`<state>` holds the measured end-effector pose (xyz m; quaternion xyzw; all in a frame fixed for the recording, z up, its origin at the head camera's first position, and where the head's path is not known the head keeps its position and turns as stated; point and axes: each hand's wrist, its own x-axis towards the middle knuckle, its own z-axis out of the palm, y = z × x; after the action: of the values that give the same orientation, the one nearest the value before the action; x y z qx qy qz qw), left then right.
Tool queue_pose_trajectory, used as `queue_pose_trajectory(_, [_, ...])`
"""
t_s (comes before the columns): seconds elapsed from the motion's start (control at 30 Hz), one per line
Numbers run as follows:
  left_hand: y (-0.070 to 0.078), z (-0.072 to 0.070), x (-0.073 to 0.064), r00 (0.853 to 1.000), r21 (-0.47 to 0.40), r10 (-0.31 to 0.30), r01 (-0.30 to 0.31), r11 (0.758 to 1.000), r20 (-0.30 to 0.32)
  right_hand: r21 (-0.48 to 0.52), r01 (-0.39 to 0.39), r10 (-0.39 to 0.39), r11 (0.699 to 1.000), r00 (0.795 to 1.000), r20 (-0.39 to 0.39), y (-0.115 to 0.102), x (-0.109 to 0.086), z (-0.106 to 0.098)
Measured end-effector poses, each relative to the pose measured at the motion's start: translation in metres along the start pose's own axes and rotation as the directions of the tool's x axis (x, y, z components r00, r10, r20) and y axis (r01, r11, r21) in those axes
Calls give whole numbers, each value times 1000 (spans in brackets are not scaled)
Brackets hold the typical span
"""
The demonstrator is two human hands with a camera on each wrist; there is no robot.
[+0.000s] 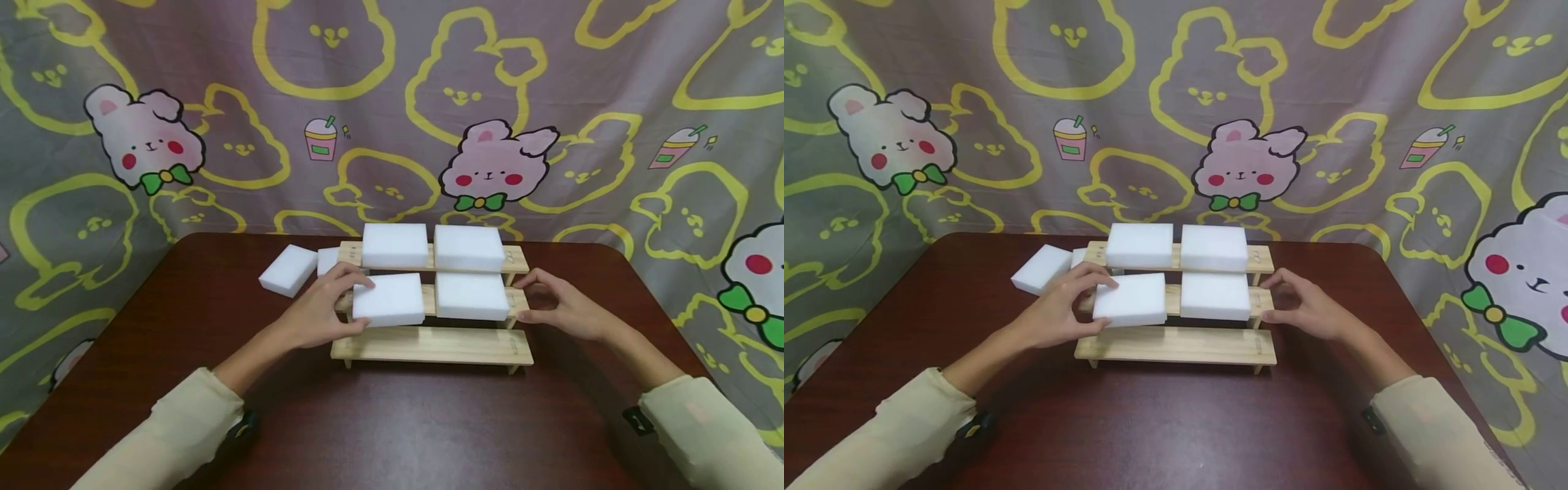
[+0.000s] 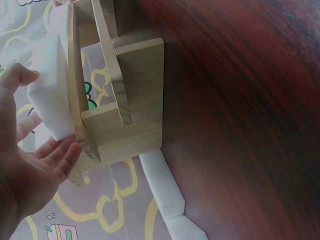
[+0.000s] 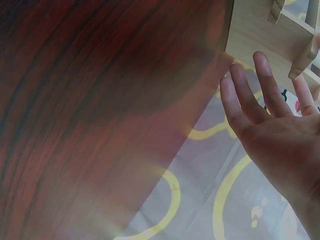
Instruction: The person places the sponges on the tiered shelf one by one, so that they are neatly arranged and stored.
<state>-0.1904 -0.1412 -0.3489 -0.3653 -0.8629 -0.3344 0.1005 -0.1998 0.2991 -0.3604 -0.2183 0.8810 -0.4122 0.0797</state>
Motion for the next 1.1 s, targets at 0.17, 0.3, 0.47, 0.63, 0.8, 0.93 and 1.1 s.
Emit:
queue_pose_trajectory(0.17, [2,3,2,1000,21,-19,19,1000,15,-6,-3,3,1000,1000,0,0,0,0])
queue_pose_trajectory(0.3, [1,3,2,1000,32,-26,25,999,18,-1,-1,1,1000,1000,-1,1,0,0])
queue_pose_trajectory(0.47, [1,2,0,1000,45,-14,14,999,-5,0,-1,1,1000,1000,-3,1,0,0])
queue_pose_trajectory(0.63, [0,-1,-3,999,62,-35,36,997,-22,-5,-5,5,1000,1000,-2,0,0,0])
queue_pose_trajectory(0.8, [0,-2,-1,1000,16,-27,26,1000,7,-16,-13,13,1000,1000,-4,0,0,0])
queue_pose_trajectory(0.93, [0,-2,2,1000,-17,-22,22,1000,15,-16,-18,18,1000,1000,-5,0,0,0])
queue_pose_trajectory(1.1, [-1,-1,5,1000,-24,-26,26,999,7,-10,-18,18,1000,1000,-1,1,0,0])
